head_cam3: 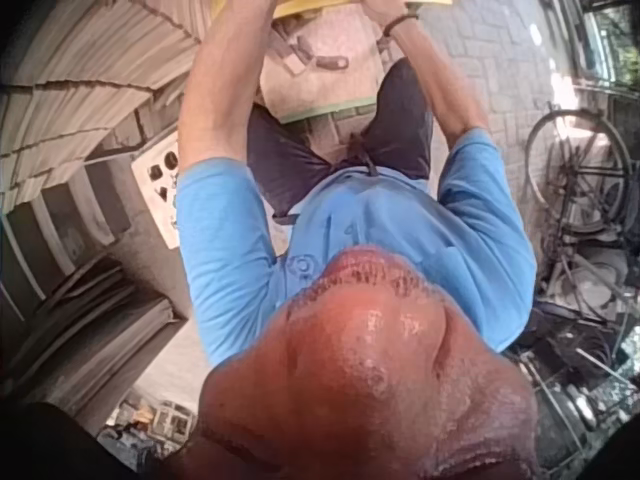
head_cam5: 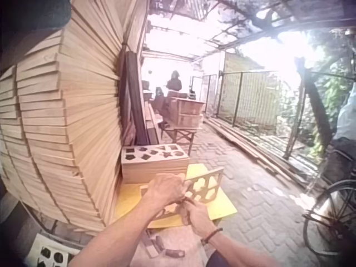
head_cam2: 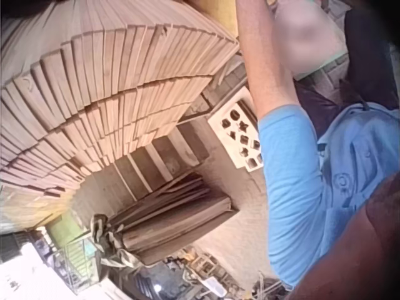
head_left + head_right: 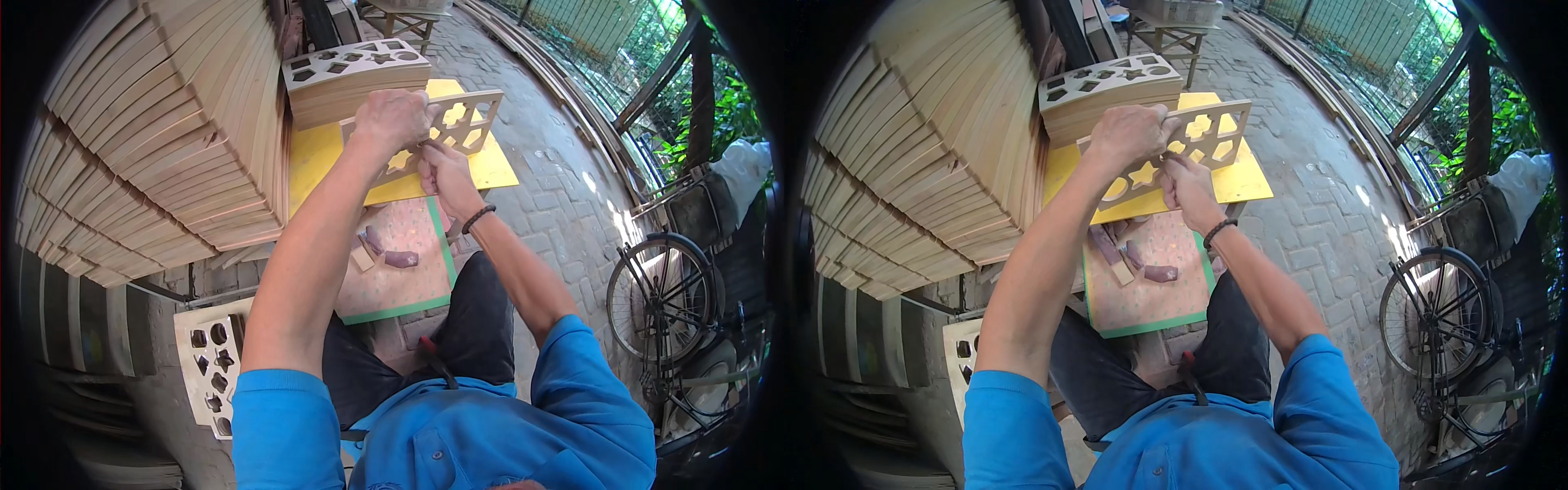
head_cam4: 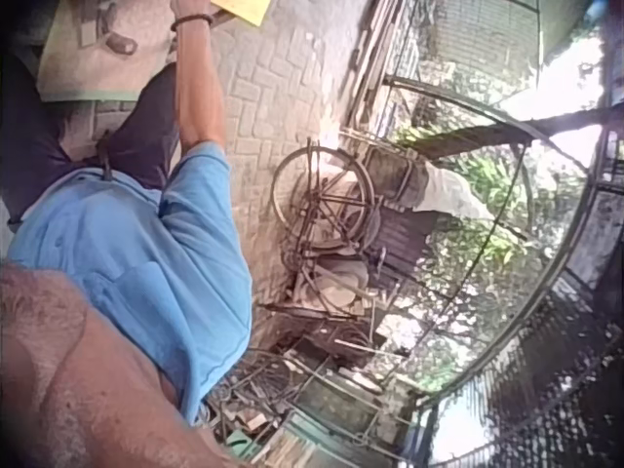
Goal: Sanding the edges of a decorative wooden cutout.
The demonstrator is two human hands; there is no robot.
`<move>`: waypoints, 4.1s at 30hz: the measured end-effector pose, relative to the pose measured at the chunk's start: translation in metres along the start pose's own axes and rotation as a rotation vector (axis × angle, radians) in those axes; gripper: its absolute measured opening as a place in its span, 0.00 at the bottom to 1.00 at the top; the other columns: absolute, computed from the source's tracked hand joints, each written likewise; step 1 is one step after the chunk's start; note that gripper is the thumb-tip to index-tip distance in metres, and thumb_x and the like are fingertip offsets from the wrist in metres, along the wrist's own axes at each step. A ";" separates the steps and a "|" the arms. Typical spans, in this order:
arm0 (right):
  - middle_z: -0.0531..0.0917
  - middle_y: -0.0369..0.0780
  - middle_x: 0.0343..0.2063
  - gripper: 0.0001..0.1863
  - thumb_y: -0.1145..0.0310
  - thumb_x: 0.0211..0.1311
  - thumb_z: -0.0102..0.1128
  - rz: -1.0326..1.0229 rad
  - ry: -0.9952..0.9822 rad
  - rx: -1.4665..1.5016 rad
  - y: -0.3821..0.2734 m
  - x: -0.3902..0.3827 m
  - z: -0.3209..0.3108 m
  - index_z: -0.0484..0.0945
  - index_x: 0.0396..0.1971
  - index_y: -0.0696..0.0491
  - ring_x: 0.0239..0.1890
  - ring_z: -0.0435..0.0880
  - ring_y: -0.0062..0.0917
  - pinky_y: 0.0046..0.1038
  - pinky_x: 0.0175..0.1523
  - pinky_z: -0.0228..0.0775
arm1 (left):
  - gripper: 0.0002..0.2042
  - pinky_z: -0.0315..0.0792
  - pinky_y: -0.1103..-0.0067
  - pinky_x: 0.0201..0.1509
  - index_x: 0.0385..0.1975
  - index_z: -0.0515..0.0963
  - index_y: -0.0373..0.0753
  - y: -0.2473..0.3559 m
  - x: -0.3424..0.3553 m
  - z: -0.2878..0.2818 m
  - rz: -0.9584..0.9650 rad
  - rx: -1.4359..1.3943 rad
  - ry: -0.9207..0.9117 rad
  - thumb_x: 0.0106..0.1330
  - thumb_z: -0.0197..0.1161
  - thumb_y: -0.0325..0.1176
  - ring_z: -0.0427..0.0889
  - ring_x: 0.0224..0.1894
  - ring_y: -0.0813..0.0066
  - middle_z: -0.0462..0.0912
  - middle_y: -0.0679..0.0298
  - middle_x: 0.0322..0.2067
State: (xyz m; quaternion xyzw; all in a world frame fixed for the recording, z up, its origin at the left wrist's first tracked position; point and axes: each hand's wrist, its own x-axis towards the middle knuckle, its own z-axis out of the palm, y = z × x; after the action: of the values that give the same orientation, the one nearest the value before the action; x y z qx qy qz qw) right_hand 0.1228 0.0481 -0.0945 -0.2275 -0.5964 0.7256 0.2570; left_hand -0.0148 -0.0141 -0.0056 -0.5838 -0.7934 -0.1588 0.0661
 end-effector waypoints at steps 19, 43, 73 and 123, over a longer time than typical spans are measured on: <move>0.85 0.47 0.27 0.21 0.73 0.64 0.52 -0.755 0.099 -1.310 0.027 0.011 -0.026 0.75 0.57 0.57 0.32 0.88 0.41 0.42 0.36 0.76 | 0.24 0.76 0.58 0.51 0.41 0.79 0.35 0.008 0.001 -0.008 0.008 0.005 -0.012 0.76 0.49 0.52 0.85 0.45 0.48 0.86 0.46 0.36; 0.85 0.50 0.32 0.21 0.71 0.68 0.51 -0.973 0.068 -0.895 0.042 -0.027 -0.020 0.76 0.59 0.59 0.30 0.87 0.42 0.39 0.35 0.76 | 0.19 0.73 0.60 0.55 0.42 0.82 0.39 0.005 0.002 -0.017 -0.105 -0.138 -0.056 0.72 0.56 0.50 0.84 0.49 0.51 0.87 0.51 0.39; 0.83 0.37 0.23 0.24 0.72 0.65 0.53 -0.944 -0.142 -1.879 0.028 0.000 -0.019 0.76 0.62 0.57 0.24 0.84 0.27 0.32 0.30 0.71 | 0.20 0.78 0.62 0.56 0.49 0.84 0.42 0.007 -0.006 -0.009 -0.092 0.006 -0.026 0.73 0.55 0.50 0.86 0.51 0.57 0.88 0.55 0.44; 0.85 0.45 0.26 0.17 0.72 0.62 0.56 -0.775 -0.050 -1.580 0.042 -0.011 0.013 0.79 0.51 0.60 0.29 0.87 0.37 0.39 0.33 0.76 | 0.20 0.75 0.59 0.54 0.45 0.81 0.40 0.009 -0.008 -0.013 -0.084 0.000 -0.006 0.74 0.52 0.51 0.85 0.48 0.49 0.87 0.48 0.40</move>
State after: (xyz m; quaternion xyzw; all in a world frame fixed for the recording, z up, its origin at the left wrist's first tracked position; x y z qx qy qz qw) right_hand 0.1184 0.0245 -0.1326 -0.1044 -0.9647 -0.0326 0.2396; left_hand -0.0044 -0.0230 0.0060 -0.5505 -0.8175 -0.1596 0.0569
